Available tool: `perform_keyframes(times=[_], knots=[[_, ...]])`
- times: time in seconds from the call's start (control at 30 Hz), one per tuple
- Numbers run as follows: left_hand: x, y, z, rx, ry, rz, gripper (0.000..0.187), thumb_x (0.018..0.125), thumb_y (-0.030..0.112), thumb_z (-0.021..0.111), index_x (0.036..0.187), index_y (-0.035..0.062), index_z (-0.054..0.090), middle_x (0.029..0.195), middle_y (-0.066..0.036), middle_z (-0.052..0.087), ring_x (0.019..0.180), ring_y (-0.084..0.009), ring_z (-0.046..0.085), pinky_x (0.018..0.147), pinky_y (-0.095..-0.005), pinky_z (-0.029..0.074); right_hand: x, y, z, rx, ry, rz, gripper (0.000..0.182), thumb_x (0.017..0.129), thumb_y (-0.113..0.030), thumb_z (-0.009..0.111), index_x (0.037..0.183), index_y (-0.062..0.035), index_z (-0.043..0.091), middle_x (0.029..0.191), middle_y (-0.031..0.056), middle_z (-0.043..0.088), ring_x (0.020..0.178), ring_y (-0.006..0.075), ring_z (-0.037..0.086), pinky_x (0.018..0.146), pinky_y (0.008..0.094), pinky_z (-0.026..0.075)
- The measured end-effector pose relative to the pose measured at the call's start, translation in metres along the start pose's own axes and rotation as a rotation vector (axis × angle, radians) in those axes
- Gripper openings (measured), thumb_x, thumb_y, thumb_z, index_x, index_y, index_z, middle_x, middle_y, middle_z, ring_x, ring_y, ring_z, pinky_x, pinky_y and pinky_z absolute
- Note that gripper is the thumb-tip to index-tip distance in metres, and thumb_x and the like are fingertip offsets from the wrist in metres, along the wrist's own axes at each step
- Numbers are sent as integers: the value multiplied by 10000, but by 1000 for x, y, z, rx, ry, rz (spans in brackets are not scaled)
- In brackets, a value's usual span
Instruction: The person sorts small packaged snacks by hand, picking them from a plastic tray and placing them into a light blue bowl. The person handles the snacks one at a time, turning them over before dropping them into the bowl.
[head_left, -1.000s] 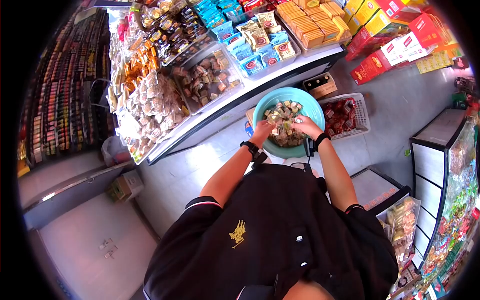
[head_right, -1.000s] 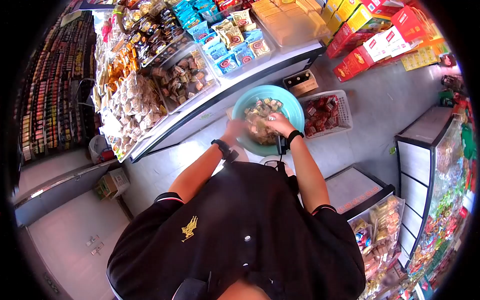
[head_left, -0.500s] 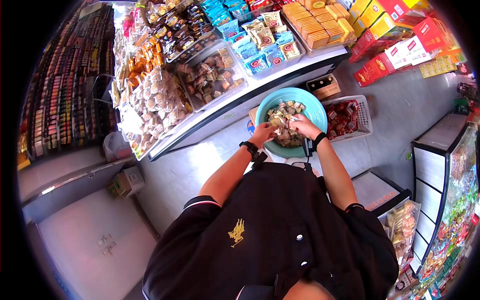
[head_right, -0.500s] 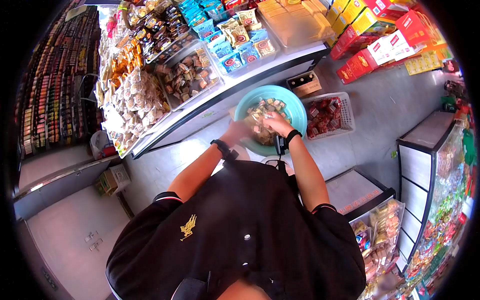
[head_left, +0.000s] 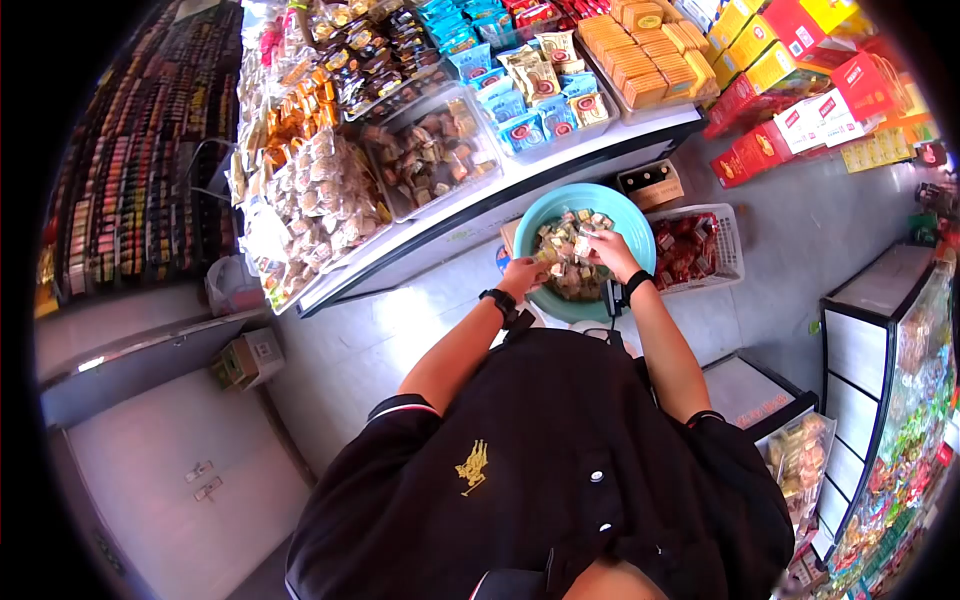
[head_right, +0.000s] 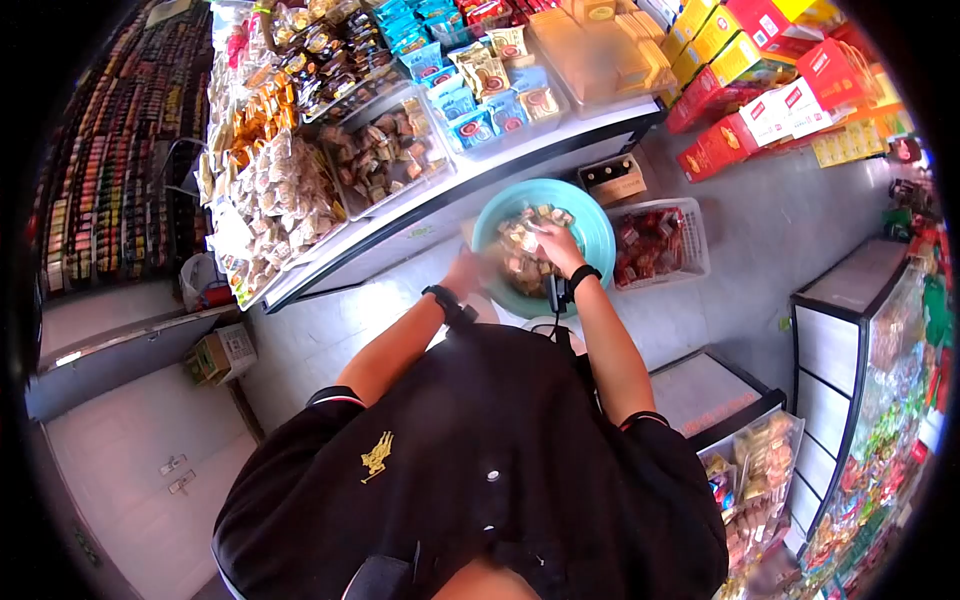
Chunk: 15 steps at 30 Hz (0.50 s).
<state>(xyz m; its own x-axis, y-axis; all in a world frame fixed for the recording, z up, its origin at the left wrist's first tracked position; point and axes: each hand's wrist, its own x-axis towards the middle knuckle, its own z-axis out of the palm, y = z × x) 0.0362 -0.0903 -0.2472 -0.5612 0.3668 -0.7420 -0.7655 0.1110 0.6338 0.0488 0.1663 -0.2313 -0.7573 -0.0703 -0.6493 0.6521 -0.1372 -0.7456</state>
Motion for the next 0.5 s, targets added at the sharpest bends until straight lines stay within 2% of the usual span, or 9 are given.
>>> perform_keyframes(times=[0.07, 0.17, 0.2, 0.27, 0.33, 0.4, 0.5], knots=[[29, -29, -21, -54, -96, -11, 228, 916, 287, 646, 979, 68, 653, 879, -11, 662, 806, -131, 641, 678, -298, 492, 4, 4, 1, -39, 15, -19, 336, 969, -193, 565, 1231, 15, 591, 1061, 73, 660, 939, 146, 650, 781, 288, 556], [-2, 7, 3, 277, 68, -21, 334, 953, 123, 566, 1262, 20, 491, 1175, -104, 619, 1036, -213, 617, 633, -330, 547, 21, 26, -2, -119, 35, -179, 328, 965, -188, 574, 1221, 15, 599, 1062, 63, 658, 941, 146, 645, 804, 277, 545], [15, -6, -4, 319, 59, -22, 323, 946, 118, 569, 1250, 26, 505, 1159, -101, 620, 1029, -224, 620, 654, -368, 554, 11, 14, 2, -190, 4, -235, 313, 956, -176, 590, 1207, 11, 608, 1065, 51, 654, 944, 138, 640, 813, 265, 535], [-20, 19, 16, 228, 180, -8, 301, 903, 228, 588, 1113, 16, 626, 928, -55, 611, 858, -177, 580, 663, -351, 482, 8, 9, 8, -147, -47, -185, 300, 950, -168, 598, 1200, -3, 616, 1053, 41, 653, 936, 132, 639, 806, 265, 533], [-25, 13, 11, 166, 192, 11, 323, 883, 271, 591, 1043, 9, 688, 824, -35, 614, 770, -154, 561, 674, -338, 449, 11, 9, 16, -89, -75, -98, 261, 945, -170, 606, 1161, -25, 631, 1023, 28, 654, 906, 119, 642, 786, 265, 532], [-2, -15, -15, 134, 97, 36, 310, 885, 248, 575, 1040, 5, 689, 848, -42, 626, 767, -153, 563, 685, -331, 457, 17, 8, 22, -111, -67, -65, 240, 946, -173, 604, 1143, -39, 634, 1011, 25, 656, 886, 116, 644, 771, 260, 531], [9, -23, -36, 177, 174, 43, 309, 886, 232, 562, 1051, -2, 680, 904, -56, 654, 779, -152, 574, 715, -306, 472, 28, 4, 36, -128, -42, -41, 225, 949, -174, 590, 1136, -57, 632, 993, 27, 659, 855, 112, 644, 740, 252, 525]])
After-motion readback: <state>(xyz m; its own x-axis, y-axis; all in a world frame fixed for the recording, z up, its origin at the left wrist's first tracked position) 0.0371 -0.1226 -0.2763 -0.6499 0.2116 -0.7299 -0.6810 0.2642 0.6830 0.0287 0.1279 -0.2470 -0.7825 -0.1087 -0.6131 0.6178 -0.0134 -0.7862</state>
